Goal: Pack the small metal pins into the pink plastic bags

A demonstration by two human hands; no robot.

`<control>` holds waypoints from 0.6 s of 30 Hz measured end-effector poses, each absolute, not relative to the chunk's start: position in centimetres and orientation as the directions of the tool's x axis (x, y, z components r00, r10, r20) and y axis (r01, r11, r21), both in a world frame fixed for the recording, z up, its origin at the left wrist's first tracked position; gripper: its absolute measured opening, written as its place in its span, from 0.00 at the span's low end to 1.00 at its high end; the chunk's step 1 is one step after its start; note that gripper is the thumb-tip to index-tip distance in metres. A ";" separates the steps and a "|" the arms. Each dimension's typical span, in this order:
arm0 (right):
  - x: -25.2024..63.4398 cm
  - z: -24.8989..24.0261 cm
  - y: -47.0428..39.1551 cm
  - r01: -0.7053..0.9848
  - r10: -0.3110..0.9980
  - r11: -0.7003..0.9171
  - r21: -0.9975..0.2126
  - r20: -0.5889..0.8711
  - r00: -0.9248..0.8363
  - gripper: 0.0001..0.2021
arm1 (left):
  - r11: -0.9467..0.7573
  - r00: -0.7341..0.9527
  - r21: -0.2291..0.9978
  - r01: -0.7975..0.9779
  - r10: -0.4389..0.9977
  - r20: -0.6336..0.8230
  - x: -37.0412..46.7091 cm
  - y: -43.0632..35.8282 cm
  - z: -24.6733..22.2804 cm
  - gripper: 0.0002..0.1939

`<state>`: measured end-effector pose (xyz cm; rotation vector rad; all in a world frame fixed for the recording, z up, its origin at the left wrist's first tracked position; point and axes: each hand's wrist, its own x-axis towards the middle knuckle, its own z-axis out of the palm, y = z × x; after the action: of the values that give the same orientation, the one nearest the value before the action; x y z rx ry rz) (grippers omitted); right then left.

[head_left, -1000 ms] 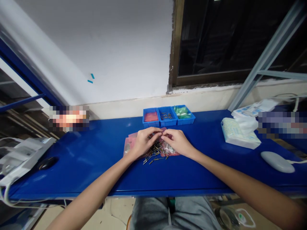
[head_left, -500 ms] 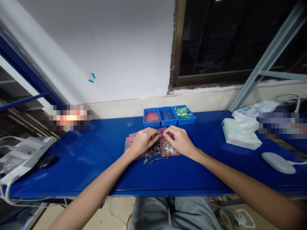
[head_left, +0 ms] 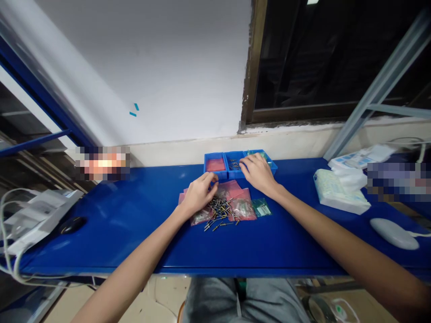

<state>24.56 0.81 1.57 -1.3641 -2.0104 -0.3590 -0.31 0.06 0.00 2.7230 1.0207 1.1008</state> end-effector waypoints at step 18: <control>21.7 -0.9 -4.6 0.795 0.743 0.604 -0.065 0.409 -0.530 0.13 | -0.780 0.623 0.207 0.590 0.603 0.498 -0.1 0.7 -1.6 0.09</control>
<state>21.66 -4.63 -0.89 -1.2301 -2.4362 -0.1803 -0.11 0.73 -1.57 2.8096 1.0327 0.8746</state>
